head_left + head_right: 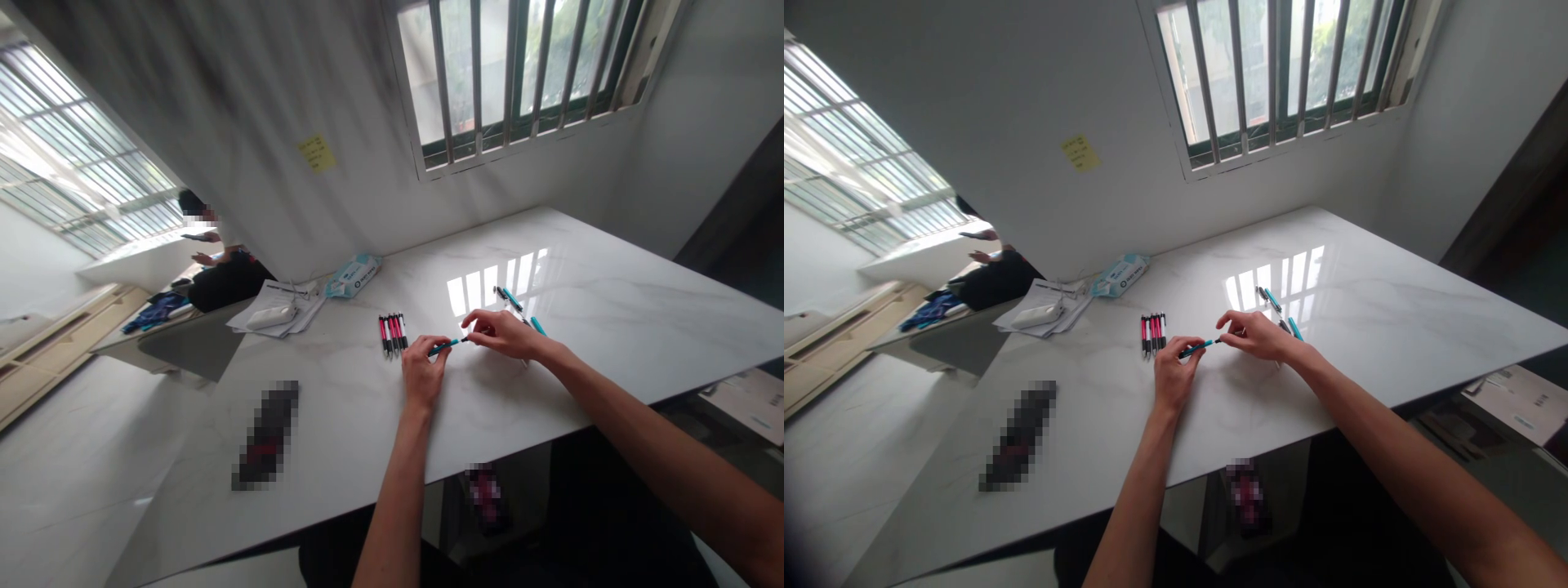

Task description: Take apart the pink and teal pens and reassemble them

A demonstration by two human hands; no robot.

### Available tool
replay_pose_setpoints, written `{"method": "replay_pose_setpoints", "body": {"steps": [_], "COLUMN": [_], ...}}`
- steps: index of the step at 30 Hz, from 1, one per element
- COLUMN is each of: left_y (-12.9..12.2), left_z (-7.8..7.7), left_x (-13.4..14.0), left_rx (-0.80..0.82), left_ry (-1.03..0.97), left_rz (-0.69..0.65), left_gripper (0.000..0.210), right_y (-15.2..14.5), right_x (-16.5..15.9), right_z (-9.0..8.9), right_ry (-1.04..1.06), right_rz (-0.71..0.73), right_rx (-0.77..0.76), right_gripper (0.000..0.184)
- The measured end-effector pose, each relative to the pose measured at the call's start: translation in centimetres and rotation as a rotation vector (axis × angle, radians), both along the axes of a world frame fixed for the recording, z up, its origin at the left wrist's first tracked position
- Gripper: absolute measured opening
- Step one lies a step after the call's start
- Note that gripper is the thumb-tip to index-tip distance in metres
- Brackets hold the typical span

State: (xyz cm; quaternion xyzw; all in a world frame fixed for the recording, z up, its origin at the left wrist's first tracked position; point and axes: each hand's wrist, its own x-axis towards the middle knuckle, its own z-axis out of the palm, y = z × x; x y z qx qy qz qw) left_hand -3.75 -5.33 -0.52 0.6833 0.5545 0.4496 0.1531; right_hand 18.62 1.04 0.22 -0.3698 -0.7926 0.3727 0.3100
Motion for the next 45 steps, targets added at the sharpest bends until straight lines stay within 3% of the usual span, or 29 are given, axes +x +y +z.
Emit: {"method": "replay_pose_setpoints", "body": {"steps": [9, 16, 25, 45], "left_y": [0.08, -0.04, 0.17, 0.00], "left_z": [-0.07, -0.05, -0.20, 0.18], "left_x": [-0.09, 0.00, -0.27, 0.16], "left_rx": [-0.002, 0.014, 0.026, -0.032], "left_ry": [-0.020, 0.029, -0.079, -0.119], "left_rz": [0.011, -0.024, 0.009, -0.024], "left_gripper": [0.013, 0.016, 0.013, 0.010], "right_y": [0.02, 0.25, 0.01, -0.19], "right_x": [-0.19, -0.30, 0.22, -0.08], "right_z": [-0.18, -0.42, 0.18, -0.18], "right_ry": [0.047, -0.106, -0.010, -0.019], "right_rz": [0.021, -0.039, -0.044, -0.067], "right_rx": [0.047, 0.010, 0.127, 0.172], "right_gripper": [0.020, 0.042, 0.023, 0.025]}}
